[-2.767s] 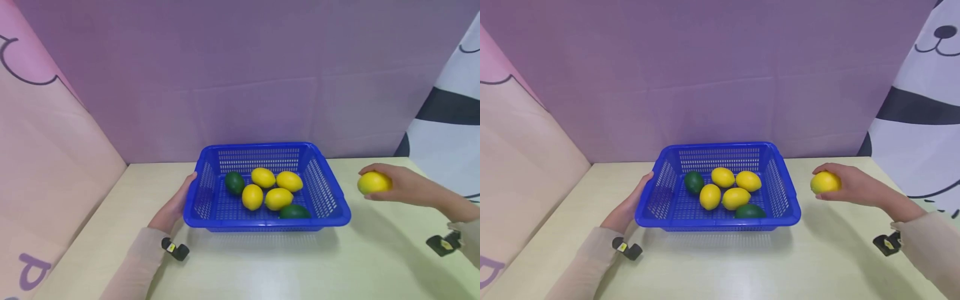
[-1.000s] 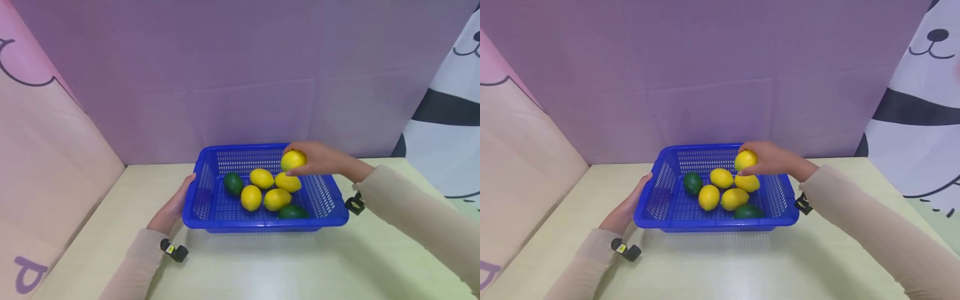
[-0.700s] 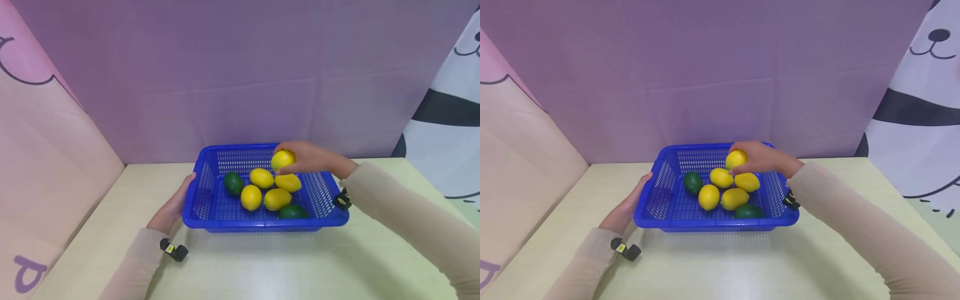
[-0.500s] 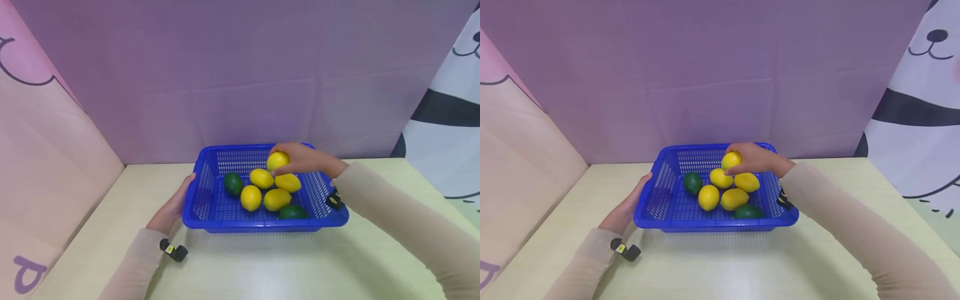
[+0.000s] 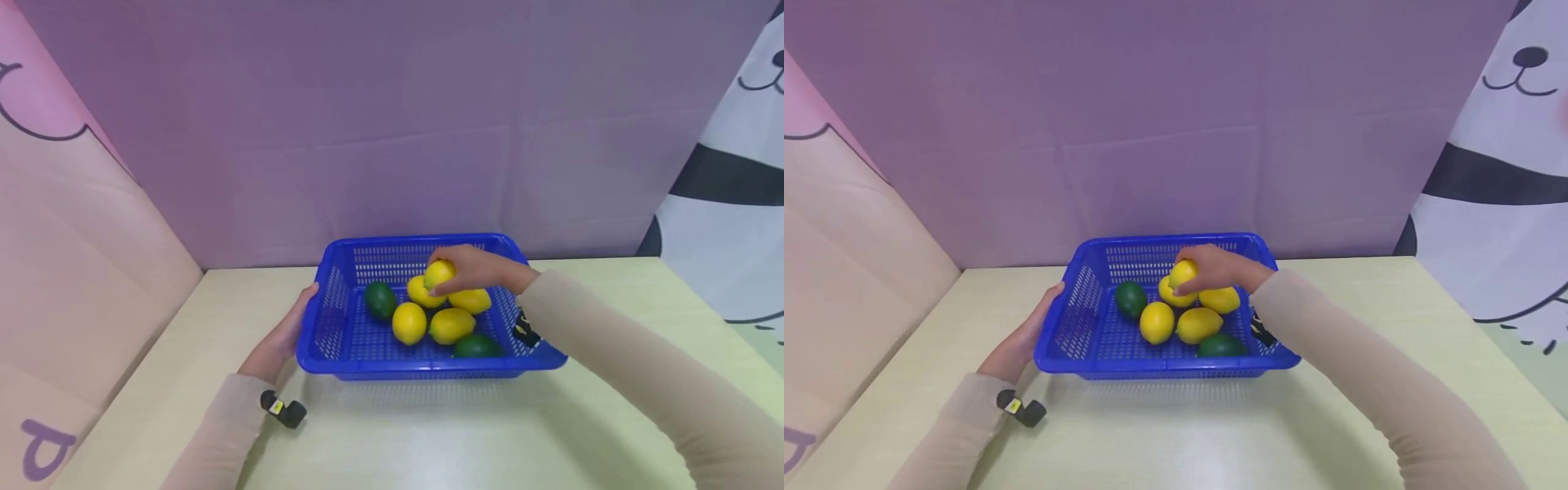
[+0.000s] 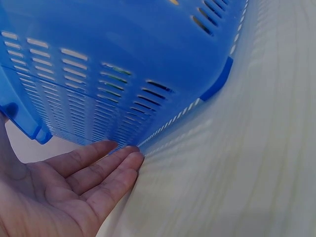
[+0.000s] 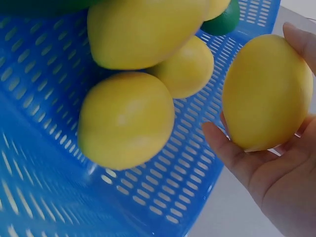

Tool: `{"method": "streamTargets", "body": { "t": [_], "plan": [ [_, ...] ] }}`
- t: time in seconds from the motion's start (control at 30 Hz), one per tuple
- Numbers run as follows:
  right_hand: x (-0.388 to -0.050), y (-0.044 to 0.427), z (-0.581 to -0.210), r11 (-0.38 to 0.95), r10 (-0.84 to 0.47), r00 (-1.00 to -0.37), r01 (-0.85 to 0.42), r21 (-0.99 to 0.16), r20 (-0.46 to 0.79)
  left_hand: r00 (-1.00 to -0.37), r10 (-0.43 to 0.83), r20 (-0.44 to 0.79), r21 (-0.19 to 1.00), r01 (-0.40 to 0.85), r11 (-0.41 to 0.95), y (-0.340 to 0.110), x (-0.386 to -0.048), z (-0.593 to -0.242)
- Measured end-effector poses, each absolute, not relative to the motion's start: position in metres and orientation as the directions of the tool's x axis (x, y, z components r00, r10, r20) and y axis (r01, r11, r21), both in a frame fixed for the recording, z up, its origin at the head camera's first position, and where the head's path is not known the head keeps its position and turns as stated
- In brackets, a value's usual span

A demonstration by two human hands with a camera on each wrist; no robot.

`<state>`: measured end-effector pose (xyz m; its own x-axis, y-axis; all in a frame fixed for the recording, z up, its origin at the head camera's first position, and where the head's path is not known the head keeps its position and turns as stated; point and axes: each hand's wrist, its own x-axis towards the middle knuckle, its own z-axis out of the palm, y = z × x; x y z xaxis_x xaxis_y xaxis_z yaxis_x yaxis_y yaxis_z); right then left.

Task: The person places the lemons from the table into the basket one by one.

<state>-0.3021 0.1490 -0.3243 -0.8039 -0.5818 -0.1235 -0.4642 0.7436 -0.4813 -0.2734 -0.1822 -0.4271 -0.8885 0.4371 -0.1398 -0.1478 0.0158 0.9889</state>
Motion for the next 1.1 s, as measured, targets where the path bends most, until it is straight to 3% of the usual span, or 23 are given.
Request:
{"method": "streamTargets", "body": {
  "t": [0.47, 1.1],
  "plan": [
    [-0.303, 0.140, -0.340, 0.772, -0.587, -0.780, -0.458, -0.441, -0.216, -0.891, 0.430, -0.147, 0.988, -0.156, 0.015, -0.181, -0.273, -0.425],
    [-0.300, 0.136, -0.348, 0.774, -0.592, -0.786, -0.494, -0.396, -0.177, -0.894, 0.421, -0.153, 0.987, -0.157, 0.025, -0.181, -0.273, -0.426]
  ]
}}
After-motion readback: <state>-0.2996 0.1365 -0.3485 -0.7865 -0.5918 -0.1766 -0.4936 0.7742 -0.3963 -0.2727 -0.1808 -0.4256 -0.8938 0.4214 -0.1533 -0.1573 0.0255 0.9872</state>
